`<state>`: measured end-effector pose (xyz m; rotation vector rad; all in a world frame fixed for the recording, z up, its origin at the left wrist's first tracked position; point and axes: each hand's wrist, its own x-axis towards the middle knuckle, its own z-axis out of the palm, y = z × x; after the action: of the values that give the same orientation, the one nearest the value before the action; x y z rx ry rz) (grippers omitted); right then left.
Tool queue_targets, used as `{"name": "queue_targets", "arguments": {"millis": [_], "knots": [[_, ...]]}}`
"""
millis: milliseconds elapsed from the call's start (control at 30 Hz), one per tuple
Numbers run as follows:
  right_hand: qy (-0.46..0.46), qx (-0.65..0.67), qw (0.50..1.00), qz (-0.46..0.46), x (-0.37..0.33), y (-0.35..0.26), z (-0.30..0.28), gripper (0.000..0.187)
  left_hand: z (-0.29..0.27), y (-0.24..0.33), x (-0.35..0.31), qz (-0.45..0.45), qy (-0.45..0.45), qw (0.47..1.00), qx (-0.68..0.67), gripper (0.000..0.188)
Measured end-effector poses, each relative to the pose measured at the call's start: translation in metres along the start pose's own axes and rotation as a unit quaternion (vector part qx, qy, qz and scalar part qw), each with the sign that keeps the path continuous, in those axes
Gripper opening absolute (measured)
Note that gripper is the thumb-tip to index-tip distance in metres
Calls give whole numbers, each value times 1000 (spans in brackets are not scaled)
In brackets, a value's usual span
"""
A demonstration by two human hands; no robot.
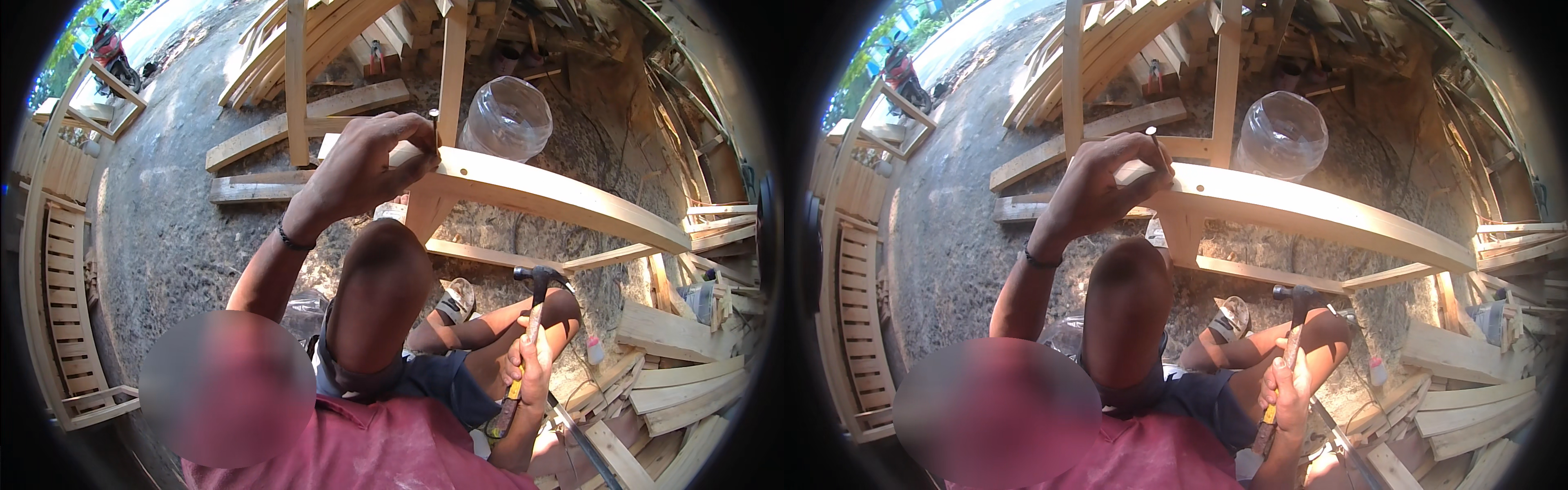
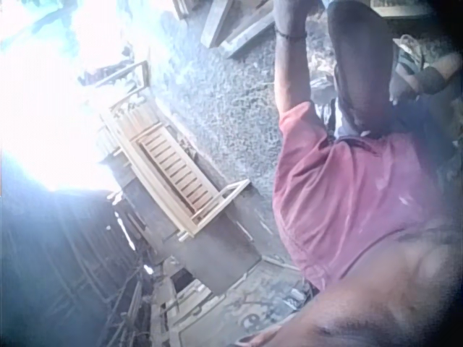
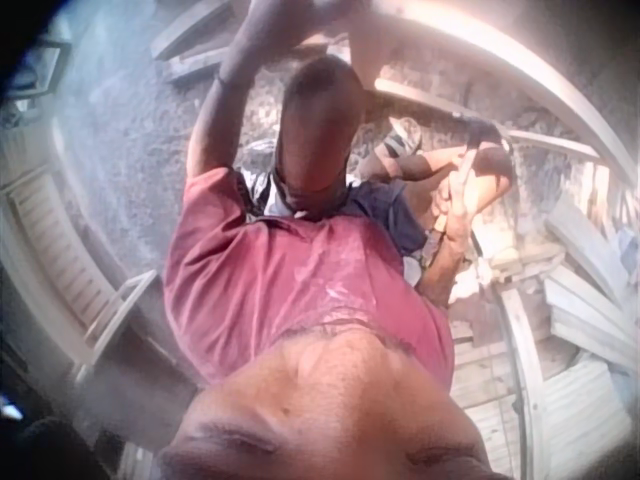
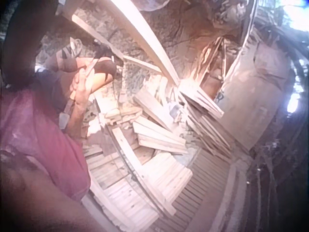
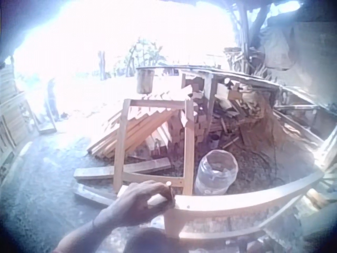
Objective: The person hammers nails into a wooden frame, positioning each nail by hand and then striking it with a hammer before moving the frame to repeat the process on different sides.
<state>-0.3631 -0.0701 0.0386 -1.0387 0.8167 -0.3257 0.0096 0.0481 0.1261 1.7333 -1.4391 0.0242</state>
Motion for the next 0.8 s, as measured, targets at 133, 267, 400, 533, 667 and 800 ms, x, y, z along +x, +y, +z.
{"name": "queue_targets", "arguments": {"millis": [133,267,400,533,667,800], "knots": [[-14,-13,1000,-10,-8,-8,5,42,1,6,-7,53,38,994,89,26],[-17,-48,998,-22,-12,-14,9,44,8,13,-24,76,135,981,112,31],[-22,-43,999,-22,-13,-14,13,46,18,11,-19,63,106,989,79,28],[-13,-34,999,-4,-15,-12,16,47,22,8,-10,39,122,988,87,14],[-23,-31,999,-13,-17,-12,14,49,22,8,-13,59,173,977,109,10],[-17,-39,999,-27,-17,-10,9,50,23,9,-18,87,157,977,114,10]]}}
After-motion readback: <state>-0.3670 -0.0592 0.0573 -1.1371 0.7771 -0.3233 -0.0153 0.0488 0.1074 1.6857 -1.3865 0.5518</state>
